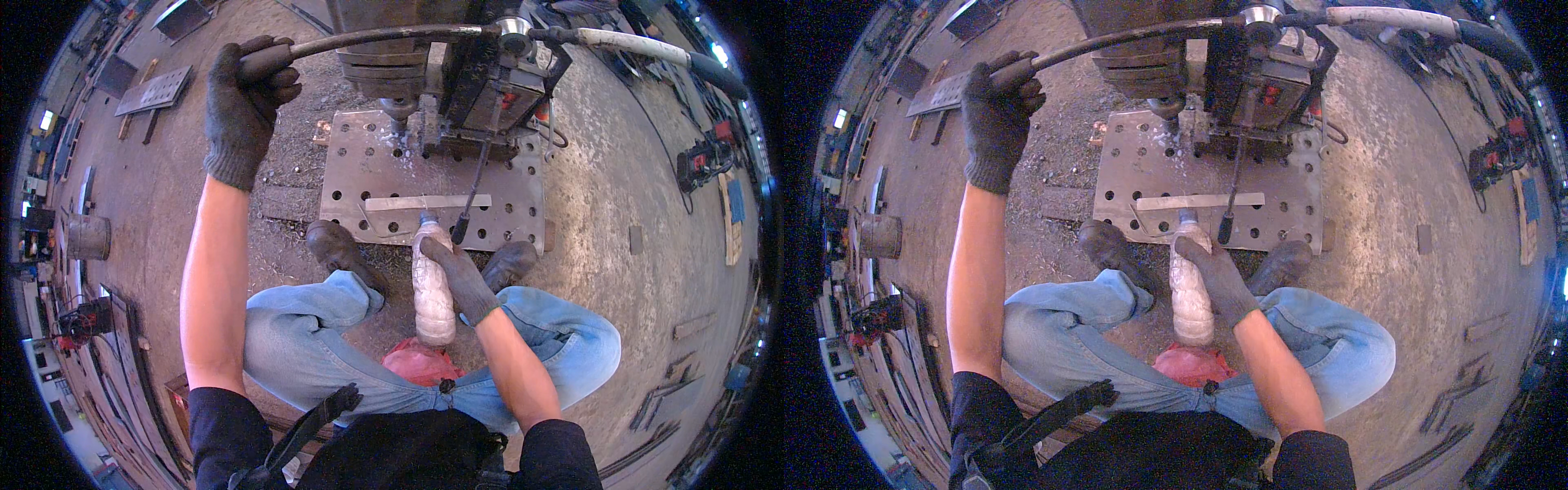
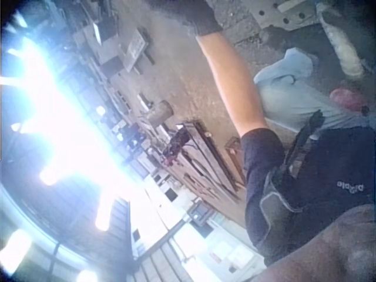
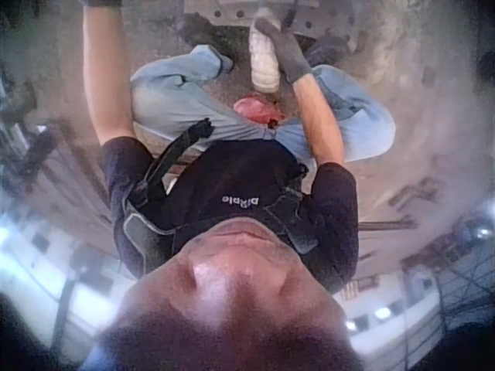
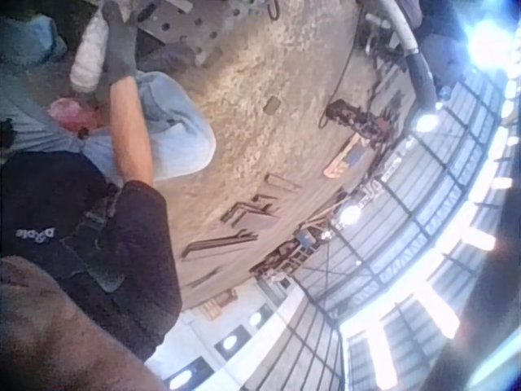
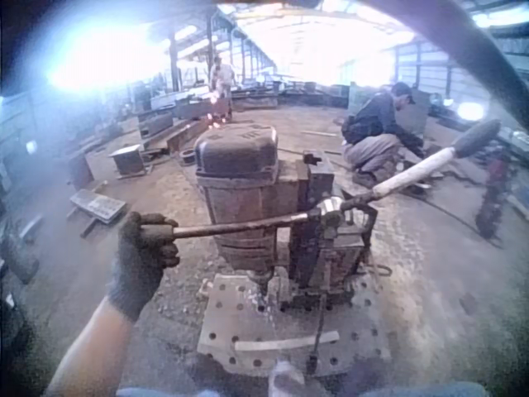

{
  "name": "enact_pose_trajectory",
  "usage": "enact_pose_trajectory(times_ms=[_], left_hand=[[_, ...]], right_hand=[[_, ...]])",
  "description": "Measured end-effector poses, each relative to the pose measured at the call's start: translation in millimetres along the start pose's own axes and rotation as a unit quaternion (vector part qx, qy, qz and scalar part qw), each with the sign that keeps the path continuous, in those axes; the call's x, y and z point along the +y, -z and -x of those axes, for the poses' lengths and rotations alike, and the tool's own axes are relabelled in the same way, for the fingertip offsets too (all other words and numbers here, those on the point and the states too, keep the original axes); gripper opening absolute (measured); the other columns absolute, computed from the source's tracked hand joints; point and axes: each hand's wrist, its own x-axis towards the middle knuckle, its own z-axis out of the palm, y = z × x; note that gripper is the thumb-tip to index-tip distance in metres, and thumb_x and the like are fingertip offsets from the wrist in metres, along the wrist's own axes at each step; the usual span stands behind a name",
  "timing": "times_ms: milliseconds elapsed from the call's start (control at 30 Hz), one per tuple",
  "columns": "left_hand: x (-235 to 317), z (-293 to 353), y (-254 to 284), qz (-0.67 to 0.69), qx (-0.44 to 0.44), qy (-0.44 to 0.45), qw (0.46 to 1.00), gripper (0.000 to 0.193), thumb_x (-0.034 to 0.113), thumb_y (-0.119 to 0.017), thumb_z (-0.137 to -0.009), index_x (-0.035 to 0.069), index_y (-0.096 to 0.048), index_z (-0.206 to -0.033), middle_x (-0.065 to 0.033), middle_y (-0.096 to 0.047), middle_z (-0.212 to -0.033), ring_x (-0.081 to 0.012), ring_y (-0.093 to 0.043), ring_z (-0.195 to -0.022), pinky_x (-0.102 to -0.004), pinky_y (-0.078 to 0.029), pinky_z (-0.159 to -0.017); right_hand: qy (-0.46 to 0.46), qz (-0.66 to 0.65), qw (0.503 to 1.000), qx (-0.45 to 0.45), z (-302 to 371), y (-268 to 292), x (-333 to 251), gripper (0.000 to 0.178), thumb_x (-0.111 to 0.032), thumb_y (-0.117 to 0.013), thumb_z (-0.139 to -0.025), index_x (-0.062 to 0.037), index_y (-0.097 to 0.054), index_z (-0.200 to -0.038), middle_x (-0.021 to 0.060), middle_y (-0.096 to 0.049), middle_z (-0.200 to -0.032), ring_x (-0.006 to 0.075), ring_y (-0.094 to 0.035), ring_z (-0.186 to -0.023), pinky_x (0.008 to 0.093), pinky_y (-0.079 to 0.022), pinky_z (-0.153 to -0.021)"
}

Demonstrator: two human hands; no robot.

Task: The person operates a drill press to drill holes into a metal plate. They hold a plastic bottle to apply liquid coolant to the drill bit and work area while the machine runs. The person remains seated on the floor throughout the process.

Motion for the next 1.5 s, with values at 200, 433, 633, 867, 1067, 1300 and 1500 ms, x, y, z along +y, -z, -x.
enact_pose_trajectory(times_ms=[200,433,633,867,1067,1300,1500], left_hand=[[-2,-1,4,-0.001,-0.012,-0.002,1.0,0.051,0.045,-0.046,-0.097,0.0,-0.053,-0.121,-0.0166,-0.064,-0.114,-0.022,-0.059,-0.077,-0.0333,-0.05,-0.067],[-1,-1,6,0.003,-0.018,0.002,1.0,0.052,0.045,-0.045,-0.097,0.0,-0.053,-0.122,-0.0168,-0.064,-0.115,-0.0218,-0.059,-0.076,-0.0341,-0.05,-0.067],[2,4,-7,-0.011,0.02,0.01,1.0,0.051,0.043,-0.043,-0.099,-0.001,-0.051,-0.122,-0.0166,-0.064,-0.115,-0.0217,-0.057,-0.074,-0.0352,-0.049,-0.069],[-2,-3,9,-0.001,-0.027,0.003,1.0,0.047,0.042,-0.037,-0.101,0.001,-0.054,-0.12,-0.0197,-0.063,-0.116,-0.025,-0.063,-0.08,-0.0384,-0.055,-0.07],[-4,-2,7,0.006,-0.028,0.002,1.0,0.048,0.042,-0.038,-0.1,0.001,-0.053,-0.12,-0.0201,-0.063,-0.116,-0.0256,-0.063,-0.08,-0.039,-0.054,-0.071],[-5,-5,11,-0.008,-0.035,-0.002,0.999,0.049,0.043,-0.04,-0.1,0.001,-0.053,-0.121,-0.0197,-0.063,-0.115,-0.0268,-0.064,-0.081,-0.0402,-0.055,-0.072],[-2,2,1,-0.006,0.008,0.0,1.0,0.049,0.043,-0.042,-0.099,0.0,-0.054,-0.12,-0.0162,-0.064,-0.114,-0.0219,-0.058,-0.076,-0.0355,-0.049,-0.068]], right_hand=[[-0.012,0.0,1.0,-0.001,-10,7,10,0.056,-0.035,-0.073,-0.084,-0.0011,-0.051,-0.123,0.0071,-0.063,-0.093,0.0149,-0.063,-0.071,0.0295,-0.054,-0.062],[-0.036,-0.016,0.999,0.006,-2,3,3,0.053,-0.036,-0.073,-0.084,-0.0017,-0.053,-0.12,0.0071,-0.063,-0.088,0.0157,-0.062,-0.067,0.0303,-0.054,-0.059],[-0.026,-0.019,0.999,0.011,-2,2,3,0.049,-0.034,-0.073,-0.084,-0.0024,-0.055,-0.116,0.007,-0.063,-0.086,0.0158,-0.063,-0.065,0.0309,-0.054,-0.057],[-0.027,-0.035,0.999,0.015,-5,4,5,0.046,-0.032,-0.072,-0.085,-0.0029,-0.055,-0.117,0.0069,-0.064,-0.085,0.0158,-0.063,-0.064,0.0308,-0.054,-0.056],[-0.035,-0.041,0.998,0.01,-4,4,4,0.046,-0.029,-0.073,-0.085,-0.0038,-0.055,-0.118,0.0058,-0.064,-0.086,0.016,-0.063,-0.065,0.0306,-0.054,-0.057],[0.122,0.059,0.99,0.037,-5,1,5,0.055,-0.03,-0.077,-0.081,-0.0024,-0.051,-0.121,0.0064,-0.063,-0.1,0.0158,-0.063,-0.085,0.0309,-0.054,-0.076],[0.139,0.119,0.982,0.04,2,-5,-1,0.057,-0.028,-0.079,-0.08,-0.0005,-0.051,-0.121,0.0081,-0.061,-0.108,0.017,-0.061,-0.095,0.0315,-0.052,-0.085]])
